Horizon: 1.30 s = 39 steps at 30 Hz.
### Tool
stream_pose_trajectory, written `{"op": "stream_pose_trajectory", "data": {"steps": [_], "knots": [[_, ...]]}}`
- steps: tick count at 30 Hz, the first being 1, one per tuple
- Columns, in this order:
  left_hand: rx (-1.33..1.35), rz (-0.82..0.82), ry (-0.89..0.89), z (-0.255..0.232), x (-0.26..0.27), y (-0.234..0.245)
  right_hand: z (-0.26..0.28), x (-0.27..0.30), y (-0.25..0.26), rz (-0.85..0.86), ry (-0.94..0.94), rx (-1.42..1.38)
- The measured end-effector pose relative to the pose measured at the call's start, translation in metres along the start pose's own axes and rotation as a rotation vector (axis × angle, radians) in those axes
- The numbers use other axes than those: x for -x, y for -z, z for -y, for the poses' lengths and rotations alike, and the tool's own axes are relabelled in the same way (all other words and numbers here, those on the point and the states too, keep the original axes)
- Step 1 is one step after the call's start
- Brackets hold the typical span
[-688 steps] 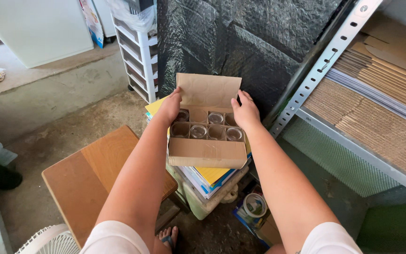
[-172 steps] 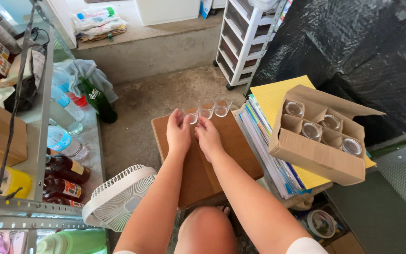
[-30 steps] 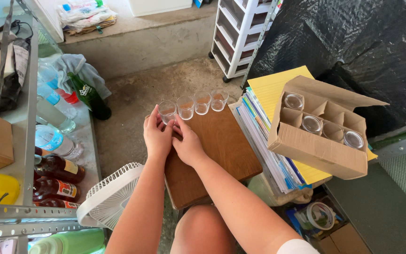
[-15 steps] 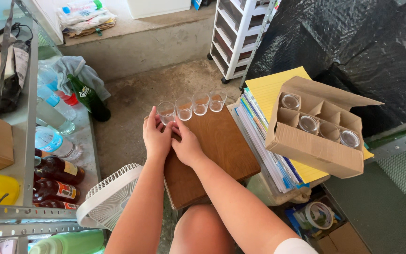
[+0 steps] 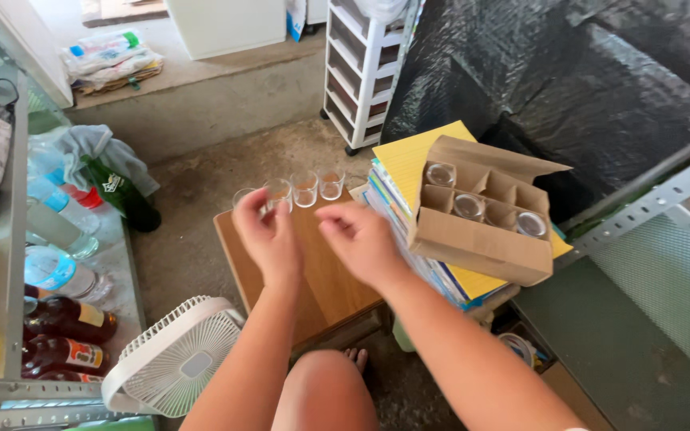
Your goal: The person sits on the floor and opens a cardboard box containing small glass cups. They remove the cups one by one and place them on a small wooden stool next to them. After emptying the box, they close it and place it back on the floor.
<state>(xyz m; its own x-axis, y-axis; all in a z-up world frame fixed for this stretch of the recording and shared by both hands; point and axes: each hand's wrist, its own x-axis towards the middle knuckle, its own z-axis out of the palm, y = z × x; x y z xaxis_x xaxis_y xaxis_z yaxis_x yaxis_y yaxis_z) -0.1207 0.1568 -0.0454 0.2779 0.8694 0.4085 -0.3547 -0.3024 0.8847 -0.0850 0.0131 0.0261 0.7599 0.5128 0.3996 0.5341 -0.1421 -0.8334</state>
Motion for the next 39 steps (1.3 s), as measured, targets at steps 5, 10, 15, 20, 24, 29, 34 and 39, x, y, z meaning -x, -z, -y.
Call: {"op": "stream_pose_trajectory", "data": {"steps": [5, 10, 15, 20, 24, 29, 34, 39], "knots": [[-0.084, 0.415, 0.03, -0.013, 0.018, -0.091, -0.061, -0.04, 0.099, -0.24, 0.084, 0.26], [-0.393, 0.796, 0.14, -0.008, 0.037, -0.163, -0.131, -0.066, 0.15, -0.327, 0.019, 0.625], [-0.547, 0.88, 0.153, 0.033, 0.043, -0.212, -0.142, -0.08, 0.149, -0.114, -0.172, 0.802], [-0.559, 0.896, 0.255, 0.0, 0.047, -0.217, -0.134, -0.089, 0.146, -0.062, -0.27, 0.797], [-0.543, 0.894, 0.298, -0.023, 0.052, -0.216, -0.113, -0.091, 0.148, -0.041, -0.314, 0.762], [-0.54, 0.863, 0.325, -0.011, 0.05, -0.224, -0.103, -0.093, 0.152, -0.04, -0.371, 0.708], [-0.544, 0.871, 0.359, -0.028, 0.05, -0.215, -0.067, -0.086, 0.155, 0.003, -0.381, 0.688], [-0.512, 0.888, 0.377, -0.064, 0.05, -0.202, -0.052, -0.083, 0.158, 0.066, -0.375, 0.749]]}}
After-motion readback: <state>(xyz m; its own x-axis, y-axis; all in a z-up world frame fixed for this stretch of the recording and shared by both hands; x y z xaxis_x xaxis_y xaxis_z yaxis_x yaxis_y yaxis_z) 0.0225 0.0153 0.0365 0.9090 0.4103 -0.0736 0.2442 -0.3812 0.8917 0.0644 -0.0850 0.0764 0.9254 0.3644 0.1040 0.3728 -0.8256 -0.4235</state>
